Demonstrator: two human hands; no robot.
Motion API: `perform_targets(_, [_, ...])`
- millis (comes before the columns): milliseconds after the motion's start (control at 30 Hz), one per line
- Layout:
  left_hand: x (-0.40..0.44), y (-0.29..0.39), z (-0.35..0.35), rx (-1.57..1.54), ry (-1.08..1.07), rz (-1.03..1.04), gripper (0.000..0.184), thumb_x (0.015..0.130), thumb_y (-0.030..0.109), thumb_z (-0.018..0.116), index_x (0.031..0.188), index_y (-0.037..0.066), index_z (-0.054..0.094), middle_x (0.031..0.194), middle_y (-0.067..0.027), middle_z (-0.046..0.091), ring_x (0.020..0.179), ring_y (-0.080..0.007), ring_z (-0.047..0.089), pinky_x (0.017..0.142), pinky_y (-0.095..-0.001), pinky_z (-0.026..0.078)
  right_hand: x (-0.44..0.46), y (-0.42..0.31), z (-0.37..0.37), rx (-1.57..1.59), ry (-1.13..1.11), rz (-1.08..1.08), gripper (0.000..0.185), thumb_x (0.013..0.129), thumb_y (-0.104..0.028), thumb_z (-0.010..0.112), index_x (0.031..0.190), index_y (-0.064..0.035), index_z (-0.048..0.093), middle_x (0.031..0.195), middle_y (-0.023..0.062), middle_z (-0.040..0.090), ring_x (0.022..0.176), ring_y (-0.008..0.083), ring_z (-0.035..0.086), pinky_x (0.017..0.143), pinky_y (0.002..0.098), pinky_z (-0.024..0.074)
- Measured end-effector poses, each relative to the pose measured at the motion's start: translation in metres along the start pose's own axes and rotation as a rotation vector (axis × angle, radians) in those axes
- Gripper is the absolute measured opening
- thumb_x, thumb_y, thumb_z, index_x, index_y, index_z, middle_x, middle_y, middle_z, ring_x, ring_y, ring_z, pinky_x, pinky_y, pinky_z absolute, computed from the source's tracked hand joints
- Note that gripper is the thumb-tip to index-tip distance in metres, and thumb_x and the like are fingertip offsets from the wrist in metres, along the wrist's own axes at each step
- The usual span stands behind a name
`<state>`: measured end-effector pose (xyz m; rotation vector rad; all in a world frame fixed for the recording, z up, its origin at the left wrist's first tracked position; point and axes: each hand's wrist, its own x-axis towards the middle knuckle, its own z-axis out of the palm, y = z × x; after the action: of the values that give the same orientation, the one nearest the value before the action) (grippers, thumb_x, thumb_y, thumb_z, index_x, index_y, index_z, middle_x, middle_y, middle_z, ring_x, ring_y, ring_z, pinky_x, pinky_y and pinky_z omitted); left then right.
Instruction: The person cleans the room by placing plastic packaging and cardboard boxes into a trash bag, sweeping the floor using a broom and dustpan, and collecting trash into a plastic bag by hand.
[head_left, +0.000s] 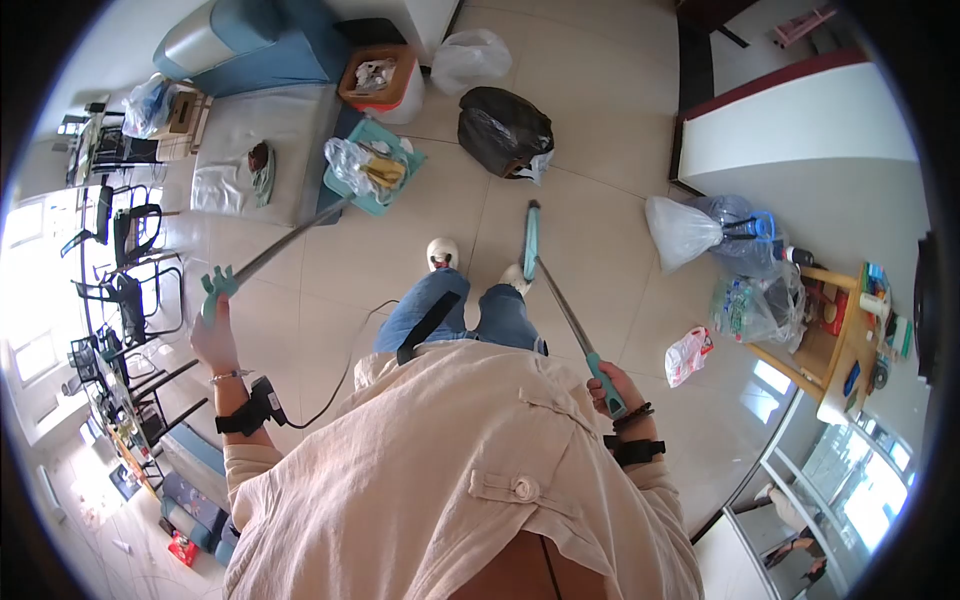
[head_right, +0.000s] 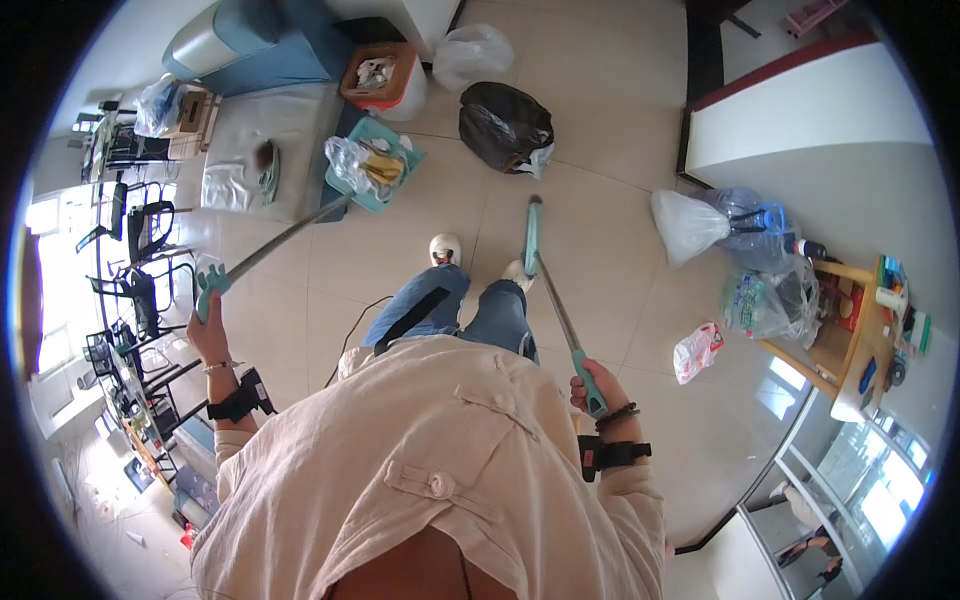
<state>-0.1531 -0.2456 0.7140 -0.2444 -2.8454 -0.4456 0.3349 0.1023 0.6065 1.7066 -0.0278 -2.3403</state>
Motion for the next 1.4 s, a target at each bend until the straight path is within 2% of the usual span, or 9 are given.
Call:
perform_targets(100, [-0.012, -0.012, 0.0, -0.009, -0.08, -0.082, 0.043, 0.07, 0.048, 0.059, 0.086, 0.008, 0.063, 0.066, -0.0128, 0.059, 0.06, -0.0265, 0.057, 0.055, -0.0352, 0.043, -0.007, -0.016, 0.042, -0.202, 0.038, -0.008, 0.016, 0.083, -0.031, 0.041, 0.085, -0.0153, 0.038, 0.056, 0.0002, 0.044, 0.041, 0.0092, 0.04, 0.037, 0.023, 0.0328])
perform_targets(267, [-0.029, -0.037, 0.002, 0.038, -0.157, -0.113, 0.035, 0.069, 0.036, 0.064, 0.064, 0.001, 0.056, 0.054, -0.0136, 0.053, 0.046, -0.0235, 0.048, 0.048, -0.0333, 0.039, 0.018, -0.053, 0.133, -0.459, -0.054, -0.053, 0.025, 0.083, -0.032, 0.04, 0.074, -0.0095, 0.043, 0.054, 0.0014, 0.043, 0.044, 0.0109, 0.041, 0.041, 0.0246, 0.0357])
perform_targets(333, [-0.035, -0.059, 0.004, 0.014, -0.161, -0.132, 0.034, 0.069, 0.033, 0.064, 0.062, 0.001, 0.054, 0.052, -0.0133, 0.051, 0.044, -0.023, 0.046, 0.046, -0.0331, 0.038, 0.033, -0.066, 0.186, -0.32, -0.237, 0.073, 0.032, 0.084, -0.033, 0.04, 0.064, -0.0074, 0.043, 0.052, 0.0027, 0.043, 0.045, 0.0139, 0.042, 0.045, 0.025, 0.0366])
perform_targets(500, [-0.051, -0.091, 0.005, 0.038, -0.197, -0.169, 0.033, 0.066, 0.028, 0.066, 0.057, 0.001, 0.049, 0.049, -0.0149, 0.046, 0.041, -0.028, 0.041, 0.042, -0.0338, 0.035, 0.09, -0.086, 0.328, -0.217, -0.444, -0.004, 0.029, 0.082, -0.03, 0.044, 0.064, -0.0074, 0.044, 0.054, 0.0055, 0.045, 0.048, 0.0169, 0.044, 0.047, 0.0268, 0.036])
perform_targets(700, [-0.062, -0.106, 0.0, 0.002, -0.212, -0.247, 0.035, 0.064, 0.028, 0.066, 0.056, 0.001, 0.045, 0.049, -0.0158, 0.045, 0.044, -0.0316, 0.043, 0.042, -0.0361, 0.035, 0.156, -0.071, 0.487, -0.261, -0.323, 0.053, 0.019, 0.082, -0.024, 0.041, 0.07, -0.0103, 0.042, 0.057, 0.0037, 0.047, 0.052, 0.0153, 0.047, 0.043, 0.0263, 0.0352])
perform_targets(900, [-0.081, -0.105, 0.003, 0.0, -0.224, -0.415, 0.034, 0.065, 0.026, 0.066, 0.054, 0.001, 0.045, 0.047, -0.0151, 0.044, 0.041, -0.0287, 0.042, 0.041, -0.0356, 0.034, 0.214, -0.053, 0.571, -0.295, -0.178, 0.141, 0.02, 0.081, -0.026, 0.039, 0.067, -0.0117, 0.041, 0.056, 0.003, 0.049, 0.049, 0.0147, 0.048, 0.043, 0.0249, 0.0373])
perform_targets(1033, [-0.087, -0.104, 0.008, 0.011, -0.232, -0.478, 0.036, 0.064, 0.028, 0.067, 0.054, 0.002, 0.044, 0.048, -0.0149, 0.045, 0.041, -0.0297, 0.044, 0.041, -0.0351, 0.035, 0.255, -0.049, 0.633, -0.211, -0.298, 0.075, 0.018, 0.08, -0.023, 0.042, 0.068, -0.0103, 0.045, 0.055, 0.002, 0.05, 0.05, 0.0155, 0.049, 0.044, 0.0261, 0.0366])
perform_targets(1100, [-0.088, -0.103, 0.008, 0.01, -0.249, -0.492, 0.036, 0.064, 0.027, 0.067, 0.053, 0.002, 0.043, 0.048, -0.0151, 0.044, 0.041, -0.0292, 0.043, 0.041, -0.0349, 0.035, 0.276, -0.035, 0.671, -0.29, -0.523, -0.01, 0.02, 0.08, -0.024, 0.042, 0.066, -0.0095, 0.046, 0.054, 0.0013, 0.05, 0.049, 0.0152, 0.049, 0.044, 0.026, 0.0361])
perform_targets(1400, [-0.065, -0.078, 0.008, -0.03, -0.278, -0.535, 0.035, 0.063, 0.026, 0.068, 0.055, 0.003, 0.044, 0.046, -0.0129, 0.043, 0.039, -0.026, 0.041, 0.04, -0.0328, 0.034, 0.315, -0.007, 0.787, -0.407, -0.593, -0.131, 0.04, 0.085, -0.04, 0.033, 0.09, -0.0041, 0.049, 0.083, 0.0097, 0.058, 0.08, 0.0229, 0.055, 0.072, 0.0371, 0.0388])
